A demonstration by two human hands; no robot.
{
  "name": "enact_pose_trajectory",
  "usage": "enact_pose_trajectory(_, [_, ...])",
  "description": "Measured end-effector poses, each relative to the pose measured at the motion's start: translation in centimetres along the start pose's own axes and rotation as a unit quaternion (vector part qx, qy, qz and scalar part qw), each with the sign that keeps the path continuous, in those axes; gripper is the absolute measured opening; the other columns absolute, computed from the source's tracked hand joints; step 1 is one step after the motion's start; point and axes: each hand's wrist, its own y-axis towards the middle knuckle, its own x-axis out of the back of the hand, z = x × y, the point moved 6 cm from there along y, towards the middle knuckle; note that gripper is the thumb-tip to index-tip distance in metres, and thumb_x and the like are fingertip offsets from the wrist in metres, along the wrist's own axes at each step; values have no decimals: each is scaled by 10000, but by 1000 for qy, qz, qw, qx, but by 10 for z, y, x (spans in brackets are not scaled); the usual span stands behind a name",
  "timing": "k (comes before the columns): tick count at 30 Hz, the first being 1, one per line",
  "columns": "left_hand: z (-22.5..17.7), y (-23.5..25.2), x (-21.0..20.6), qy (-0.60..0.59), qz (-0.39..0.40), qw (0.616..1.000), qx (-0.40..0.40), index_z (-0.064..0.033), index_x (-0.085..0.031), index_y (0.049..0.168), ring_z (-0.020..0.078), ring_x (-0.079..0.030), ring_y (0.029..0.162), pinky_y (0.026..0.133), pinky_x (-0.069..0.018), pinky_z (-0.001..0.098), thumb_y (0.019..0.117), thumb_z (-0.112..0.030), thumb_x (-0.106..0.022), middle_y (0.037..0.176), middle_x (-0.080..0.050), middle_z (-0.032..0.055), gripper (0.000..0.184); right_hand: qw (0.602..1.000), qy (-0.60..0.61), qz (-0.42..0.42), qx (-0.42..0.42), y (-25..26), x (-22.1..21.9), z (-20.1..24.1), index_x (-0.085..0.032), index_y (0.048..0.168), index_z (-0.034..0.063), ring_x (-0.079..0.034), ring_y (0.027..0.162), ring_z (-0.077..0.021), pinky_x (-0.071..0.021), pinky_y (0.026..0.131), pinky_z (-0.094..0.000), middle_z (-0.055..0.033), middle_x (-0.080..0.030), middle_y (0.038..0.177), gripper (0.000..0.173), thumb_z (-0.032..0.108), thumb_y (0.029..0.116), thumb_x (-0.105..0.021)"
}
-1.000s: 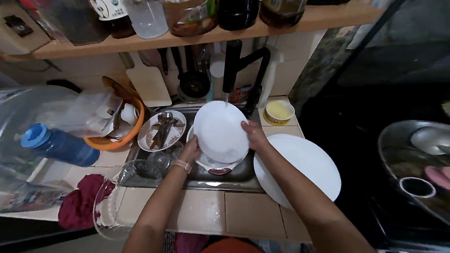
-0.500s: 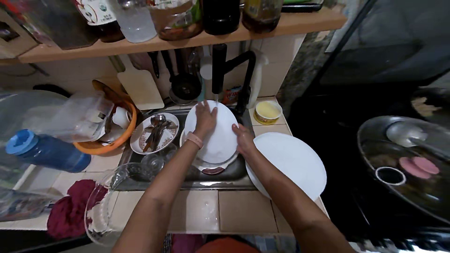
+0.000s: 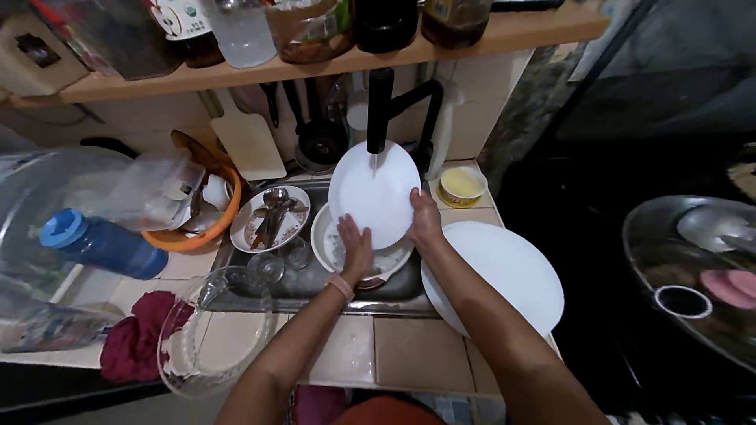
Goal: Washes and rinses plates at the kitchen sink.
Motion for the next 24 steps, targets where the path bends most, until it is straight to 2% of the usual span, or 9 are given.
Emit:
enact_pose_trajectory(3, [21,27,25,-93,18,985,145,43,-9,1616,471,-205,1528,1231,-236,555,1130,-409,-255,1648,-107,354,708,999,-48,12,-18,-12,2,8,-567,1248,-9,-668,840,-121,-584,772,-328,-96,-656,983,331,228,1128,-369])
enact_pose_trajectory(5, [25,33,39,-119,62,969,208,48,-192,1592,444,-454,1382,1117,-398,556,1116,-496,-216,1541,-372,345,724,997,-65,-7,-48,-22,5,16,-574,1245,-7,-658,831,-127,-576,760,-326,-102,-651,984,333,243,1125,-391])
enact_pose_trajectory(6, [28,34,42,-140,79,959,233,54,-324,1535,415,-554,1247,1030,-466,539,1113,-508,-241,1418,-499,330,707,995,-68,-26,-69,-27,6,18,-564,1255,-4,-651,848,-140,-570,769,-336,-112,-639,1005,333,254,1123,-400])
enact_pose_trajectory(8, [36,34,46,-203,120,929,284,42,-480,1409,324,-638,1031,887,-541,466,1116,-471,-322,1214,-613,257,611,989,-59,-68,-115,-35,12,21,-534,1346,8,-645,964,-202,-556,840,-392,-162,-627,1140,365,270,1118,-425])
enact_pose_trajectory(11, [39,28,59,-274,141,888,342,2,-505,1334,193,-651,824,724,-565,334,1114,-326,-428,1026,-635,143,403,982,-16,-104,-154,-31,26,10,-481,1433,32,-620,1129,-268,-532,940,-472,-188,-590,1303,408,276,1106,-462])
enact_pose_trajectory(15, [28,23,96,-285,141,885,339,-41,-497,1308,147,-656,740,646,-564,292,1108,-225,-423,950,-655,100,281,977,-40,-93,-185,-21,37,-17,-417,1491,53,-568,1235,-313,-496,996,-522,-208,-530,1409,435,250,1106,-464])
enact_pose_trajectory(18, [20,22,127,-291,110,897,315,-65,-489,1335,138,-660,775,672,-569,299,1087,-169,-446,988,-660,87,272,972,-115,-38,-199,-16,33,-44,-360,1550,65,-541,1297,-368,-473,1036,-568,-243,-494,1470,493,249,1106,-469])
enact_pose_trajectory(22, [3,20,167,-216,76,944,237,-83,-496,1370,127,-651,769,672,-564,301,1072,-149,-488,1003,-661,74,305,956,-159,-2,-246,-19,14,-74,-429,1494,18,-575,1229,-362,-491,1002,-524,-259,-532,1413,459,205,1086,-522])
enact_pose_trajectory(24, [-11,14,184,-184,49,960,204,-69,-537,1346,120,-656,745,657,-565,299,1060,-123,-516,977,-678,74,291,944,-133,16,-302,-25,0,-88,-382,1522,32,-561,1253,-373,-499,997,-522,-259,-505,1442,497,273,1100,-488])
